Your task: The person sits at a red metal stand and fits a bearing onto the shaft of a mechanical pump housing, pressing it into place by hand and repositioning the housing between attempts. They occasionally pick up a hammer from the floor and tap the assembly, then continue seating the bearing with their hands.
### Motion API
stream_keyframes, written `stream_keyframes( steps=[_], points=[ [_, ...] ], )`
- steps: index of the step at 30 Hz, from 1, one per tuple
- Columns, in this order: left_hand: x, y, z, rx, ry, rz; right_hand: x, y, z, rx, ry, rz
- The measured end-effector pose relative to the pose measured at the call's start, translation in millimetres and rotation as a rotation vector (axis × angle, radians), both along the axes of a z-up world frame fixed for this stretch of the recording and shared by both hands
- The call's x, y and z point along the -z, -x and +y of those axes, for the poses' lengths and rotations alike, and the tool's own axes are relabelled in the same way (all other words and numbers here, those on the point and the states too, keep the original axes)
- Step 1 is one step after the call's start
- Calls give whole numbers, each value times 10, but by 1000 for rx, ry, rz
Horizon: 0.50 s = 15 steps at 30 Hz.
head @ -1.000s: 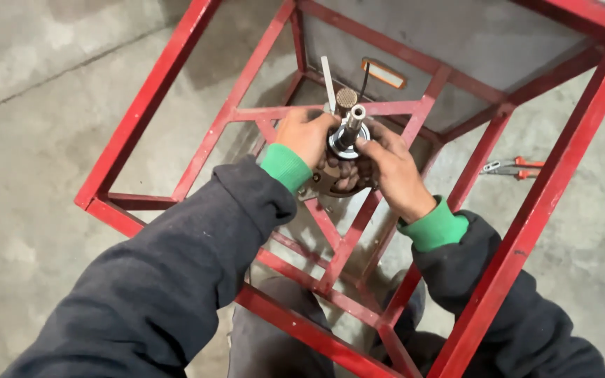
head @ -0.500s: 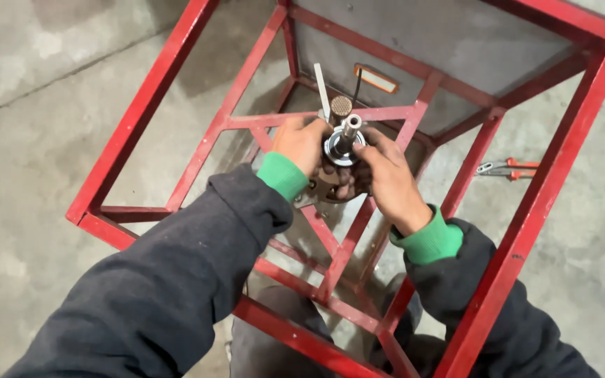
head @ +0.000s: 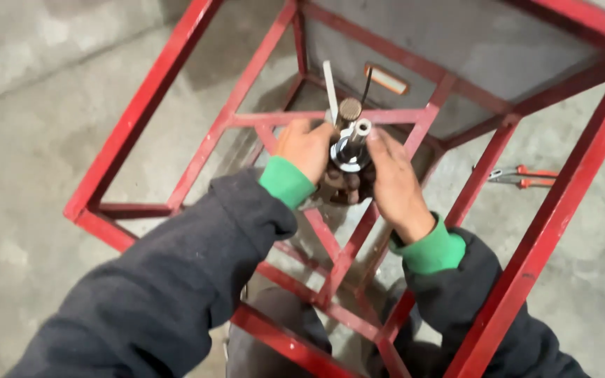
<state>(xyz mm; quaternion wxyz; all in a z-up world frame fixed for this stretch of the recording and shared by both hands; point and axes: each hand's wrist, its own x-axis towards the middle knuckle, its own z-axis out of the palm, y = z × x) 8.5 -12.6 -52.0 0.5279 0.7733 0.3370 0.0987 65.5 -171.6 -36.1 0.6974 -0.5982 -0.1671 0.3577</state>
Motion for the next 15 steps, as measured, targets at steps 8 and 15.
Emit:
stream_keyframes(
  steps=[8,15],
  points=[
    [-202,-2,-41,3,298,70,-20,-30,-20,-27,27,45],
    [101,-82,250,301,-262,74,55,27,-58,-12,-36,313]
  ],
)
